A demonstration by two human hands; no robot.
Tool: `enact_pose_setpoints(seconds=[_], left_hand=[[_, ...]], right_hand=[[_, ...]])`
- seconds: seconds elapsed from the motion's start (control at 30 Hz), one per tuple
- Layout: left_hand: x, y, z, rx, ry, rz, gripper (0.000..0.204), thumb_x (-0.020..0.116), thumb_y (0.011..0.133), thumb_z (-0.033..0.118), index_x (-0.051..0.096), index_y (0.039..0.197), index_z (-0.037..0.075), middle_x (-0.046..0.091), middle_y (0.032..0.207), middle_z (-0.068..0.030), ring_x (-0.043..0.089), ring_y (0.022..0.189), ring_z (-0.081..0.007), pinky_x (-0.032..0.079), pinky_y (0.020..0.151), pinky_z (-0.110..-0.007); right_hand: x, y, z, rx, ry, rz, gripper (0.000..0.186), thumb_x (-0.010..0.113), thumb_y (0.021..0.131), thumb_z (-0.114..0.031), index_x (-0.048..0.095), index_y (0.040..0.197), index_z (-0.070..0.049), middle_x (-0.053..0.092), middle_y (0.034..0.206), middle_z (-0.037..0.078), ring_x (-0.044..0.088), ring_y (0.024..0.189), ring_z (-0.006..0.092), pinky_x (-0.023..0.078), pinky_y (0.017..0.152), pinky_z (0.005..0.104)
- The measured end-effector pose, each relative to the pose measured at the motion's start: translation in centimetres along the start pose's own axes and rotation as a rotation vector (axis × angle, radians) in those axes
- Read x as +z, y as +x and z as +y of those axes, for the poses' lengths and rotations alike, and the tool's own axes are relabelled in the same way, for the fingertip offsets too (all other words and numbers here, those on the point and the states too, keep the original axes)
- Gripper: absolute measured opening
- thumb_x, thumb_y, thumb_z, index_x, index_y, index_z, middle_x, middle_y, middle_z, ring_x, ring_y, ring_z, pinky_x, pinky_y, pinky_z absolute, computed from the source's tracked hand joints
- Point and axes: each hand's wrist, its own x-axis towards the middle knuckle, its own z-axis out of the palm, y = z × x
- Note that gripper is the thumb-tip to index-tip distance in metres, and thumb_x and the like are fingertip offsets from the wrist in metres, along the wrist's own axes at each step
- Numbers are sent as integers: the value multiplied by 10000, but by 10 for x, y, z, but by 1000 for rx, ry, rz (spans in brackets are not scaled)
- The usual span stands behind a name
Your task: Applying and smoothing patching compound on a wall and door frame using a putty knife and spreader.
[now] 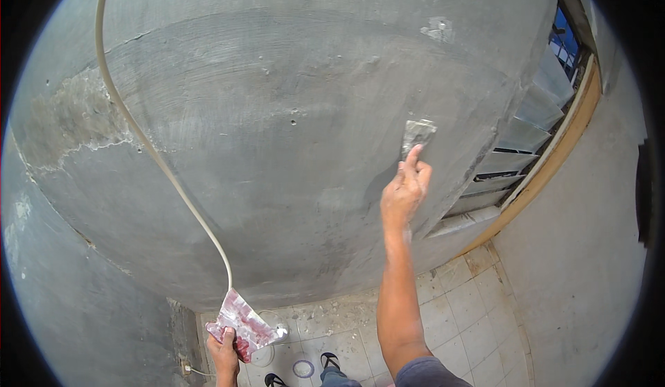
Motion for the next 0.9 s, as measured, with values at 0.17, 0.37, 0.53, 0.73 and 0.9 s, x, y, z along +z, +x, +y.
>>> enact_pose_setpoints(seconds=[0.17,0.37,0.53,0.73,0.9], left_hand=[[3,1,2,59,-19,-39,158,634,894,131,578,969,3,580,832,-3,519,697,-80,438,635,-246],[5,-5,2,48,-4,-56,130,636,880,150,588,931,40,544,776,38,499,641,-63,420,583,-236],[8,-11,-9,-5,-35,-62,152,639,882,135,583,970,25,565,804,15,518,669,-76,441,614,-243],[-2,-21,-5,9,-95,-47,176,640,883,127,594,999,3,589,843,2,530,697,-80,439,641,-239],[0,-21,-5,29,-61,-59,185,660,869,150,569,991,47,547,800,28,527,649,-86,459,587,-250]], right_hand=[[-36,-26,-4,23,7,-95,510,575,854,83,532,1348,-38,499,908,127,528,766,245,457,686,358],[-45,14,-13,26,-4,-58,465,559,888,43,529,1346,-35,491,934,125,533,768,249,465,684,366],[-38,18,1,35,-110,-136,449,566,897,18,546,1338,-62,496,925,123,547,761,252,466,682,379],[-44,1,-4,120,-60,-213,493,579,887,22,523,1364,-91,495,942,128,552,767,259,474,700,390],[-37,28,17,-51,-108,-117,522,592,872,30,538,1361,-146,494,941,110,545,753,258,478,690,388]])
